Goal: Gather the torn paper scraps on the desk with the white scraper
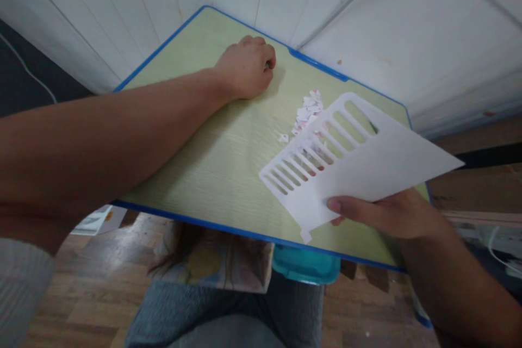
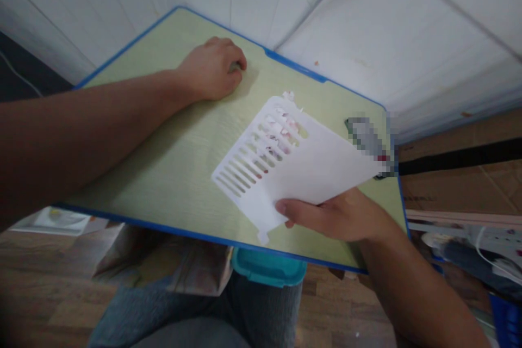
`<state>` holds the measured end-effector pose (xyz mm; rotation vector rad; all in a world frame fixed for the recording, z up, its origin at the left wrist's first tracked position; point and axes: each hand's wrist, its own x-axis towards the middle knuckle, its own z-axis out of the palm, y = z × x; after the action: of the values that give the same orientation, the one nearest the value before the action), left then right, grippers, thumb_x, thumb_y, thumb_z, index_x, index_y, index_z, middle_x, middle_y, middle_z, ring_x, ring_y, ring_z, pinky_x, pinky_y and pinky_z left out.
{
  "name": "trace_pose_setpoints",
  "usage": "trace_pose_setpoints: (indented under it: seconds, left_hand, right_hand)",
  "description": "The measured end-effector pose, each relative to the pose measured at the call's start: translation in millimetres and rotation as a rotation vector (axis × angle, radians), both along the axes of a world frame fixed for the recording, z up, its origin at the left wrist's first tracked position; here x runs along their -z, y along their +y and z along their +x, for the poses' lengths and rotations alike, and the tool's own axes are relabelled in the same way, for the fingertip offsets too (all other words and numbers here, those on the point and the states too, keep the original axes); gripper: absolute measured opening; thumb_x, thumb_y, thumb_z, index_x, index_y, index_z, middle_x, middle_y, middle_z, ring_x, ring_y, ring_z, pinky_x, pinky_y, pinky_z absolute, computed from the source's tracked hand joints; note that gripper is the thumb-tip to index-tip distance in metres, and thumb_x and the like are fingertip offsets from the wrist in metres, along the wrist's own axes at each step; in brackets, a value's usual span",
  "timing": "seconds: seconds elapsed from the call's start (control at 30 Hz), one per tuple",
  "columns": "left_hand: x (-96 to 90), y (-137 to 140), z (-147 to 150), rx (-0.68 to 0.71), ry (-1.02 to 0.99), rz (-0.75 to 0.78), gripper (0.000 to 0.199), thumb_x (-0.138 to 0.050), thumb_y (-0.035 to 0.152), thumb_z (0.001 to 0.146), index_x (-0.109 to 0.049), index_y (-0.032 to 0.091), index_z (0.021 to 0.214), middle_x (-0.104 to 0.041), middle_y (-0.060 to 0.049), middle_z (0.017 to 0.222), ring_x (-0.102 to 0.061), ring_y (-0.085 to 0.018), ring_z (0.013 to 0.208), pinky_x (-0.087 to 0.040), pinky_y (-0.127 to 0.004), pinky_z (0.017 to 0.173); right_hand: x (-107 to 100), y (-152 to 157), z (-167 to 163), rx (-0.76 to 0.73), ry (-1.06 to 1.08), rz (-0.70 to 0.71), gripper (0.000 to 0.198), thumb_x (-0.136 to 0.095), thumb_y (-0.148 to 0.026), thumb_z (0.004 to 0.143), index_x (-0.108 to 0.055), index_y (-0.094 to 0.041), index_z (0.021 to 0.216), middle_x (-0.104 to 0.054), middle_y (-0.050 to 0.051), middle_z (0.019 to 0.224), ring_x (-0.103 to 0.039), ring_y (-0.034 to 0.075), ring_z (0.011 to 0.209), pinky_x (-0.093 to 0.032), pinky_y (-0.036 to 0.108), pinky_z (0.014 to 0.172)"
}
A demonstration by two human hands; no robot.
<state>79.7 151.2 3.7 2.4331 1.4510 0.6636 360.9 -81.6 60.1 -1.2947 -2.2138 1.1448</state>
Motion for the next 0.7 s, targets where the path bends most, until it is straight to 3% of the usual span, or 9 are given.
trace_pose_setpoints:
  seconds: [0.13, 0.2, 0.33, 0.43, 0.5, 0.57, 0.63, 0.7]
  left_hand:
    - [0.5, 0, 2, -0.027, 0.062, 0.055, 0.042, -0.062, 0.017, 0.105, -0.087, 0.024, 0.138, -0.076, -0.012, 0.16, -0.063, -0.04, 0.149, -0.054, -0.061, 0.126]
    - [0.5, -1, 4, -0.029, 0.101, 0.1, 0.039, -0.063, 0.012, 0.107, -0.087, 0.016, 0.138, -0.078, -0.018, 0.154, -0.067, -0.039, 0.147, -0.057, -0.055, 0.122]
    - [0.0, -3, 4, -0.023, 0.105, 0.105, 0.038, -0.064, 0.01, 0.106, -0.086, 0.013, 0.137, -0.077, -0.021, 0.152, -0.067, -0.04, 0.147, -0.057, -0.054, 0.121]
    - [0.3, -2, 1, -0.014, 0.077, 0.077, 0.044, -0.06, 0.017, 0.105, -0.087, 0.024, 0.139, -0.078, -0.013, 0.156, -0.065, -0.04, 0.146, -0.054, -0.06, 0.124]
    - [1.3, 0, -1, 0.01, 0.031, 0.043, 0.046, -0.059, 0.029, 0.104, -0.086, 0.039, 0.139, -0.079, -0.003, 0.155, -0.061, -0.04, 0.146, -0.05, -0.064, 0.127]
    - [2.8, 1, -2, 0.031, -0.007, 0.022, 0.047, -0.057, 0.038, 0.102, -0.085, 0.045, 0.14, -0.08, 0.0, 0.153, -0.059, -0.041, 0.146, -0.047, -0.067, 0.128]
    - [4.4, 2, -3, 0.034, 0.001, 0.022, 0.051, -0.054, 0.04, 0.102, -0.085, 0.041, 0.142, -0.079, -0.004, 0.154, -0.059, -0.041, 0.146, -0.047, -0.067, 0.128]
    - [6.1, 4, -2, 0.016, 0.035, 0.028, 0.053, -0.051, 0.038, 0.103, -0.085, 0.034, 0.143, -0.078, -0.007, 0.155, -0.06, -0.04, 0.146, -0.048, -0.064, 0.128]
  right_hand:
    - [-5, -1, 2, -0.113, 0.014, -0.133, 0.022, -0.084, -0.031, 0.106, -0.086, -0.029, 0.084, -0.086, -0.002, 0.072, -0.084, 0.023, 0.064, -0.071, 0.03, 0.062]
    - [-5, -2, 3, -0.082, 0.058, -0.143, 0.019, -0.085, -0.03, 0.106, -0.087, -0.028, 0.086, -0.086, -0.002, 0.072, -0.084, 0.023, 0.062, -0.071, 0.031, 0.06]
    - [-4, -3, 4, -0.002, 0.089, -0.121, 0.022, -0.086, -0.034, 0.107, -0.087, -0.028, 0.086, -0.087, 0.0, 0.076, -0.085, 0.025, 0.067, -0.072, 0.033, 0.064]
    - [-3, -1, 1, -0.022, 0.052, -0.09, 0.028, -0.088, -0.037, 0.106, -0.085, -0.029, 0.08, -0.085, -0.001, 0.073, -0.084, 0.024, 0.068, -0.073, 0.034, 0.07]
    - [0, 2, -1, 0.101, 0.096, -0.007, 0.03, -0.089, -0.04, 0.107, -0.083, -0.029, 0.079, -0.084, 0.0, 0.072, -0.082, 0.024, 0.065, -0.072, 0.036, 0.069]
    - [7, 6, -1, 0.328, 0.147, 0.152, 0.034, -0.087, -0.046, 0.109, -0.082, -0.029, 0.079, -0.083, 0.001, 0.073, -0.08, 0.025, 0.064, -0.072, 0.039, 0.068]
    - [14, 11, 1, 0.487, 0.11, 0.285, 0.039, -0.084, -0.051, 0.11, -0.079, -0.029, 0.077, -0.083, 0.002, 0.074, -0.079, 0.026, 0.066, -0.072, 0.041, 0.073]
    - [22, 15, 1, 0.51, 0.026, 0.318, 0.043, -0.083, -0.053, 0.11, -0.079, -0.029, 0.075, -0.082, 0.002, 0.075, -0.08, 0.025, 0.068, -0.073, 0.041, 0.079]
